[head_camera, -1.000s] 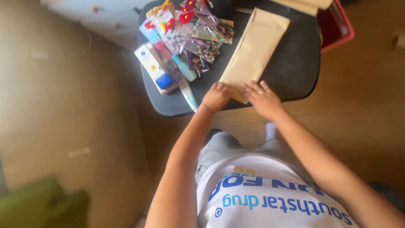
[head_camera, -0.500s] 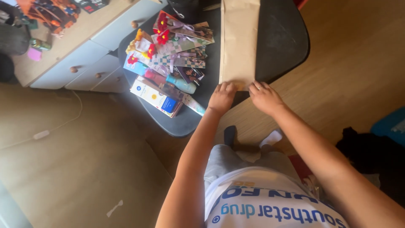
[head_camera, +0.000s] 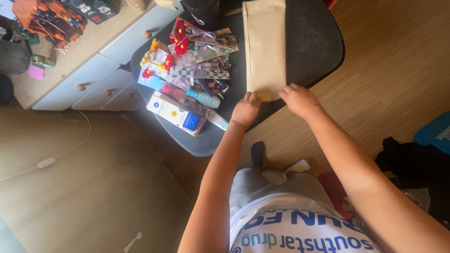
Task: The person folds and seals a brown paper envelope on a small table. They use a tape dispenser to apply tape to the flap, then press the edges to secure the seal. The person repeats this process for multiple envelopes.
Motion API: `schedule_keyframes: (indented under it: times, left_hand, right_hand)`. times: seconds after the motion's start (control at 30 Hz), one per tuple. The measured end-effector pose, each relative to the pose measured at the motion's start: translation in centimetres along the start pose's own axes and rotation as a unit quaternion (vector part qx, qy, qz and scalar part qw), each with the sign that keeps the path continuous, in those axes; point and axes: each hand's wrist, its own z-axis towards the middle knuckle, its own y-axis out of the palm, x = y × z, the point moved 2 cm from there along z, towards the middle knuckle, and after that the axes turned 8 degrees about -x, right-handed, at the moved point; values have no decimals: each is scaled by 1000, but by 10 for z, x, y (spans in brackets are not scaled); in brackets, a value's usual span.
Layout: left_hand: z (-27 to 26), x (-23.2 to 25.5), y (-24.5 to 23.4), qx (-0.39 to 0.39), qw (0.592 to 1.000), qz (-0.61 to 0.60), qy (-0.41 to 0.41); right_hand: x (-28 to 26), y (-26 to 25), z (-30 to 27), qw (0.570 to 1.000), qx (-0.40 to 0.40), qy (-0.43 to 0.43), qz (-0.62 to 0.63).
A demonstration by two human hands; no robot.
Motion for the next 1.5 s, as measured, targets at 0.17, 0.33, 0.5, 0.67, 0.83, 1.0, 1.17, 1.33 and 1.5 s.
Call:
schedule_keyframes:
  times: [0.17, 0.33, 0.5, 0.67, 0.83, 1.0, 1.17, 1.33, 1.5]
  left_hand:
    - [4, 2, -2, 39, 999, -27, 9]
    - [21, 9, -1, 22, 997, 53, 49]
    - [27, 5, -2, -1, 997, 49, 51]
    - [31, 5, -8, 15, 996, 71, 60]
    - [25, 17, -12, 37, 987, 107, 111]
    - [20, 26, -9, 39, 980, 150, 122]
    - [17, 26, -1, 21, 982, 136, 129]
    - [11, 27, 1, 24, 982, 144, 120]
    - [15, 29, -2, 1, 991, 99, 95]
  right_hand:
    - [12, 5, -7, 993, 94, 25, 69]
    - [3, -1, -8, 996, 56, 47, 49]
    - [-7, -8, -10, 995, 68, 31, 62]
    - [-8, 0, -2, 995, 74, 15, -57]
    - [-15, 3, -5, 989, 72, -7, -130]
    - [-17, 3, -9, 994, 22, -23, -105]
    - [-6, 14, -11, 994, 30, -49, -96]
    - [-4, 22, -20, 992, 42, -49, -109]
    - [-1, 23, -17, 994, 47, -42, -86]
